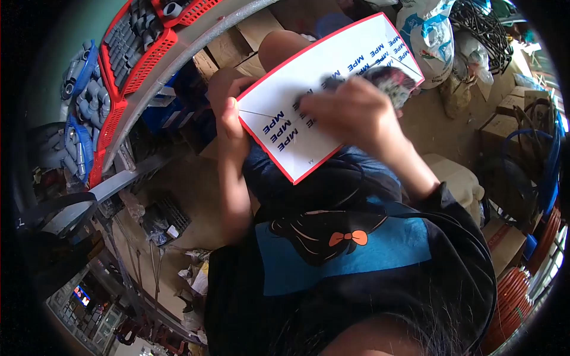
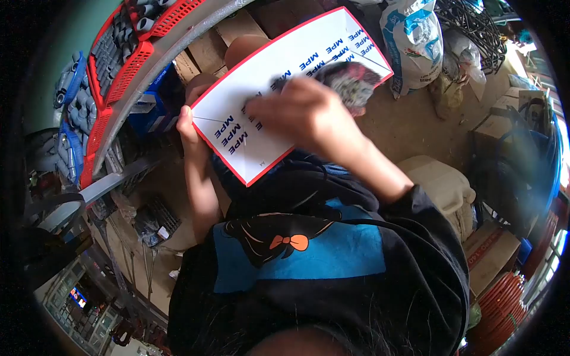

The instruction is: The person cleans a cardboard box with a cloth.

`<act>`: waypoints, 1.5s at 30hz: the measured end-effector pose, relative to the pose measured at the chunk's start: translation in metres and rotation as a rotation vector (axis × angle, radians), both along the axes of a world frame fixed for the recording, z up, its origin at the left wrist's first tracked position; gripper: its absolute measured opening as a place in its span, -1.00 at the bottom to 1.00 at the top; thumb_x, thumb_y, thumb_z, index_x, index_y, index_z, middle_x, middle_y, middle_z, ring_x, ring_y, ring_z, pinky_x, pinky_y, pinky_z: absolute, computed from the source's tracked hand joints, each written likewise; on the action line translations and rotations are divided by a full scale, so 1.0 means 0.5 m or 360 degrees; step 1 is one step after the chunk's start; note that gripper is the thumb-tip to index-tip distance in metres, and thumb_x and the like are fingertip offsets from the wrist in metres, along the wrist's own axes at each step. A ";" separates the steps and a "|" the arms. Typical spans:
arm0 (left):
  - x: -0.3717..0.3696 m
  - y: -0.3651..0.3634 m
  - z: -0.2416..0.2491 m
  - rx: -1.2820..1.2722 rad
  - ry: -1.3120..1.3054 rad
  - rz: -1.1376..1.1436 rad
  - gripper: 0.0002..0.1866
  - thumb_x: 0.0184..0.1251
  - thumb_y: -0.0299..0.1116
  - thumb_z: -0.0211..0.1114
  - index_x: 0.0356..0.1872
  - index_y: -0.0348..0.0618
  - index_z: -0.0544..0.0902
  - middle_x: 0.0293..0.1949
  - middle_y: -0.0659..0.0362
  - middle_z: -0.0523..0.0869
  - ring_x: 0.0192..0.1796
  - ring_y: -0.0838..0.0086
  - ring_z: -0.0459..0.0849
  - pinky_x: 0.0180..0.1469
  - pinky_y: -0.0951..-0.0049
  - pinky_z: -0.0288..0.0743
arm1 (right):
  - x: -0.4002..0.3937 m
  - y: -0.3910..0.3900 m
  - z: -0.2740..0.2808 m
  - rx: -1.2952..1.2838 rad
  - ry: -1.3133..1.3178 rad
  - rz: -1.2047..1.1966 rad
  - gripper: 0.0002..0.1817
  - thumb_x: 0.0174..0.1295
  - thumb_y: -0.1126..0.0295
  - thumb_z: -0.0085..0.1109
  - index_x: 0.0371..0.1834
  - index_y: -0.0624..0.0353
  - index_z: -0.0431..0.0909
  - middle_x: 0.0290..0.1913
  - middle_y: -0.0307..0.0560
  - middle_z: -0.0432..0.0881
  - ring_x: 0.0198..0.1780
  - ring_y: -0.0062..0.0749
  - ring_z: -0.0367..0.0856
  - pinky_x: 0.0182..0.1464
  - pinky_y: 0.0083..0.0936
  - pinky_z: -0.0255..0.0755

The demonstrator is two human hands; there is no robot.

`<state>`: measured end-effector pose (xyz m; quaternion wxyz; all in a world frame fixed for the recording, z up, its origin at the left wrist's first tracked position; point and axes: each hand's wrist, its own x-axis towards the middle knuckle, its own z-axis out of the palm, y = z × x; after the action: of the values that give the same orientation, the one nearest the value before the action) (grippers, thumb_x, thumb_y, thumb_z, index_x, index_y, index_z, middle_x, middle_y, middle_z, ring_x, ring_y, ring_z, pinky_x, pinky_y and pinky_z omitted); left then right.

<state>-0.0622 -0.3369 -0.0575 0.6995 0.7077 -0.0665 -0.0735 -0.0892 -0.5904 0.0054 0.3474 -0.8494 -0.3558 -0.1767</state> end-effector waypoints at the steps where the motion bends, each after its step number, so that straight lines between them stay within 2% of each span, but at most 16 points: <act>1: 0.003 0.000 0.002 -0.0011 0.0018 -0.0025 -0.21 0.53 0.26 -0.36 0.12 -0.34 0.53 -0.03 0.03 0.67 0.04 0.34 0.65 0.13 0.36 0.47 | 0.019 -0.001 -0.007 0.0078 0.0050 -0.0189 -0.71 0.01 0.46 0.39 -0.13 0.15 0.76 -0.02 -0.18 0.78 -0.28 -0.35 0.63 -0.14 -0.44 0.58; 3: 0.003 -0.002 0.002 -0.0012 0.0053 0.0009 -0.21 0.53 0.26 -0.35 0.13 -0.33 0.53 -0.03 0.03 0.67 0.04 0.35 0.65 0.12 0.36 0.47 | 0.033 0.017 -0.014 0.0142 0.0053 -0.0454 -0.70 0.02 0.49 0.39 -0.11 0.09 0.78 -0.02 -0.14 0.78 -0.28 -0.27 0.63 -0.16 -0.39 0.60; 7: 0.000 0.007 -0.005 -0.0099 0.0120 0.0029 -0.19 0.48 0.28 -0.33 0.15 -0.35 0.51 0.00 0.02 0.66 0.06 0.34 0.66 0.13 0.36 0.49 | -0.024 0.040 -0.016 0.0152 0.0018 0.0172 -0.79 0.04 0.48 0.37 -0.21 0.19 0.75 0.02 -0.19 0.78 -0.24 -0.46 0.65 -0.25 -0.48 0.45; 11: -0.008 0.019 -0.019 -0.0160 0.0066 -0.0044 -0.17 0.44 0.29 -0.28 0.16 -0.39 0.50 0.04 -0.02 0.65 0.10 0.29 0.66 0.17 0.32 0.50 | -0.075 0.015 -0.023 0.0016 0.0034 0.0394 -0.76 -0.03 0.49 0.42 -0.23 0.18 0.76 0.06 -0.18 0.77 -0.20 -0.48 0.64 -0.19 -0.55 0.43; 16: -0.002 0.019 -0.017 -0.0267 0.0131 -0.0075 -0.14 0.41 0.32 -0.22 0.18 -0.42 0.48 0.06 -0.06 0.65 0.10 0.25 0.66 0.17 0.29 0.51 | -0.028 -0.067 -0.017 -0.0066 0.0103 -0.0604 -0.72 -0.01 0.50 0.48 -0.17 0.07 0.82 -0.04 -0.23 0.82 -0.28 -0.53 0.63 -0.26 -0.53 0.51; 18: 0.005 0.022 -0.018 -0.0237 0.0094 -0.0113 -0.13 0.40 0.33 -0.20 0.19 -0.43 0.47 0.07 -0.07 0.65 0.10 0.23 0.66 0.17 0.27 0.51 | 0.000 -0.075 -0.016 0.0036 0.0112 -0.0747 -0.67 0.02 0.53 0.45 -0.09 0.04 0.81 -0.13 -0.22 0.83 -0.29 -0.46 0.63 -0.22 -0.51 0.54; 21: 0.000 0.028 -0.011 -0.0240 0.0185 -0.0102 -0.11 0.38 0.36 -0.19 0.22 -0.42 0.45 0.10 -0.08 0.63 0.15 0.22 0.63 0.22 0.24 0.47 | -0.026 -0.024 -0.008 -0.0088 0.0128 -0.0467 -0.63 -0.02 0.52 0.44 -0.08 0.01 0.78 -0.12 -0.24 0.80 -0.31 -0.39 0.61 -0.20 -0.49 0.57; 22: -0.001 0.033 -0.015 -0.0238 0.0219 -0.0090 -0.11 0.37 0.36 -0.18 0.23 -0.41 0.44 0.12 -0.08 0.62 0.16 0.22 0.63 0.24 0.23 0.47 | -0.046 -0.002 -0.024 -0.0057 0.0029 -0.0224 -0.67 -0.12 0.47 0.39 -0.18 0.16 0.75 -0.01 -0.21 0.78 -0.30 -0.38 0.62 -0.15 -0.45 0.56; 24: -0.006 0.045 -0.026 -0.0305 0.0284 -0.0123 -0.11 0.36 0.36 -0.18 0.28 -0.36 0.40 0.16 -0.09 0.58 0.21 0.19 0.60 0.28 0.20 0.44 | -0.077 0.016 -0.024 0.0129 0.0085 0.0092 -0.72 -0.12 0.45 0.38 -0.25 0.19 0.74 0.00 -0.18 0.78 -0.34 -0.38 0.59 -0.16 -0.48 0.54; 25: -0.010 0.050 -0.028 -0.0299 0.0299 -0.0130 -0.11 0.36 0.36 -0.18 0.30 -0.35 0.39 0.17 -0.10 0.58 0.22 0.18 0.59 0.28 0.19 0.43 | -0.076 -0.005 -0.021 0.0060 0.0086 0.0141 -0.70 -0.15 0.49 0.48 -0.24 0.13 0.77 -0.05 -0.29 0.79 -0.35 -0.47 0.50 -0.22 -0.51 0.52; 27: -0.017 0.050 -0.024 -0.0284 0.0330 -0.0112 -0.12 0.36 0.34 -0.17 0.33 -0.34 0.37 0.20 -0.10 0.57 0.25 0.17 0.58 0.30 0.17 0.42 | -0.080 -0.069 -0.021 -0.0044 0.0290 -0.0136 -0.69 -0.08 0.49 0.49 -0.19 0.03 0.80 -0.04 -0.33 0.81 -0.31 -0.42 0.59 -0.21 -0.53 0.51; 28: -0.019 0.050 -0.028 -0.0296 0.0296 -0.0101 -0.12 0.37 0.34 -0.17 0.33 -0.35 0.37 0.20 -0.11 0.57 0.24 0.17 0.58 0.29 0.17 0.43 | -0.061 -0.093 -0.031 -0.0114 0.0022 -0.0353 -0.69 -0.06 0.50 0.48 -0.17 -0.01 0.81 -0.08 -0.33 0.82 -0.24 -0.36 0.69 -0.15 -0.47 0.55; 30: -0.016 0.050 -0.033 -0.0317 0.0215 -0.0082 -0.13 0.38 0.33 -0.18 0.32 -0.36 0.38 0.20 -0.11 0.58 0.23 0.16 0.59 0.27 0.17 0.44 | -0.038 -0.143 -0.010 -0.0048 0.0212 -0.0926 -0.70 0.03 0.59 0.43 -0.13 0.10 0.82 -0.14 -0.15 0.82 -0.18 -0.31 0.73 -0.02 -0.41 0.59; 34: -0.010 0.050 -0.015 -0.0235 0.0147 -0.0208 -0.17 0.44 0.27 -0.21 0.29 -0.38 0.43 0.15 -0.09 0.63 0.18 0.21 0.63 0.23 0.22 0.48 | 0.045 -0.147 -0.035 0.0081 0.0113 -0.1158 -0.75 0.04 0.50 0.43 -0.17 0.10 0.82 -0.15 -0.14 0.82 -0.22 -0.32 0.69 -0.06 -0.46 0.60; 40: -0.026 0.061 0.006 0.0035 0.0257 -0.0098 -0.14 0.48 0.31 -0.25 0.30 -0.38 0.44 0.15 -0.05 0.64 0.19 0.25 0.63 0.26 0.28 0.44 | 0.088 -0.074 -0.051 0.0237 0.0092 -0.0784 -0.74 0.05 0.46 0.42 -0.14 0.13 0.80 -0.17 -0.10 0.81 -0.16 -0.26 0.71 -0.01 -0.40 0.58; 45: -0.062 0.076 0.030 0.0091 0.0372 -0.0094 -0.01 0.42 0.42 -0.06 0.51 -0.31 0.15 0.43 -0.05 0.32 0.49 0.25 0.29 0.50 0.25 0.13 | 0.039 -0.082 -0.034 0.0420 0.0426 -0.0538 -0.72 0.08 0.51 0.40 -0.10 0.16 0.80 -0.12 -0.08 0.82 -0.18 -0.31 0.71 -0.06 -0.42 0.61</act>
<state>-0.0934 -0.2987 -0.0427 0.6796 0.7117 -0.0032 -0.1778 -0.0698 -0.6316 -0.0114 0.4648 -0.8600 -0.1334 -0.1630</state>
